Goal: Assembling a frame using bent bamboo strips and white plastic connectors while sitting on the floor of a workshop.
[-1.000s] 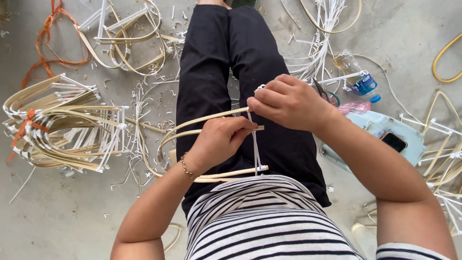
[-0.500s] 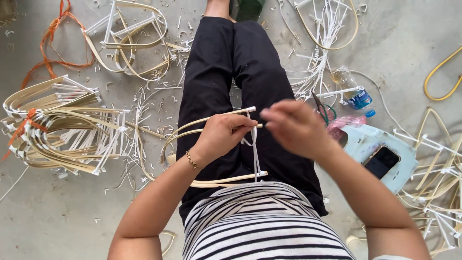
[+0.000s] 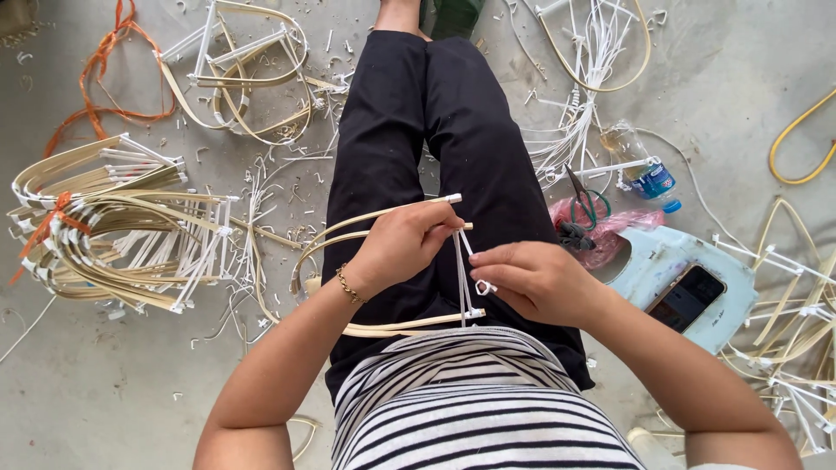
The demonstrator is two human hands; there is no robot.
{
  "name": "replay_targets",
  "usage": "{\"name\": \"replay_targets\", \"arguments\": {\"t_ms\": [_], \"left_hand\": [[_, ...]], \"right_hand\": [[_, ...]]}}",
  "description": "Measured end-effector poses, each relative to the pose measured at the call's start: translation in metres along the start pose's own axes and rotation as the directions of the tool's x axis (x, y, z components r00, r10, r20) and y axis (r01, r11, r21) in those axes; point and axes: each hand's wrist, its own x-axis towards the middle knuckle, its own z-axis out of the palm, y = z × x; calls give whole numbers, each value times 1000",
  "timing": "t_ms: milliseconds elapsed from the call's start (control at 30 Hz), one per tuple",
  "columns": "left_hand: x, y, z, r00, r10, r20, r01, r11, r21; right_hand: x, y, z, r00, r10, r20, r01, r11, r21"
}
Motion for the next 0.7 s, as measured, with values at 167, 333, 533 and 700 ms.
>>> {"name": "replay_targets", "arguments": {"t_ms": [167,333,533,700], "left_hand": [[4,10,-2,999,-34,25,35,999,-11],[3,4,-1,993,-94,65,99,993,-67],[0,-6,-7,993,-28,111,37,996,-81],[-2,-7,1,993,112,-40,-112,994,9]], "right_hand": [[-8,-6,7,997,24,77,-20,998,-55],[-3,-24,40,968,218,-127,-203,972,121],[3,-15,65,968,251,14,-244,951,-188],[-2,3,40,986,165,6,-165,986,-24]]}}
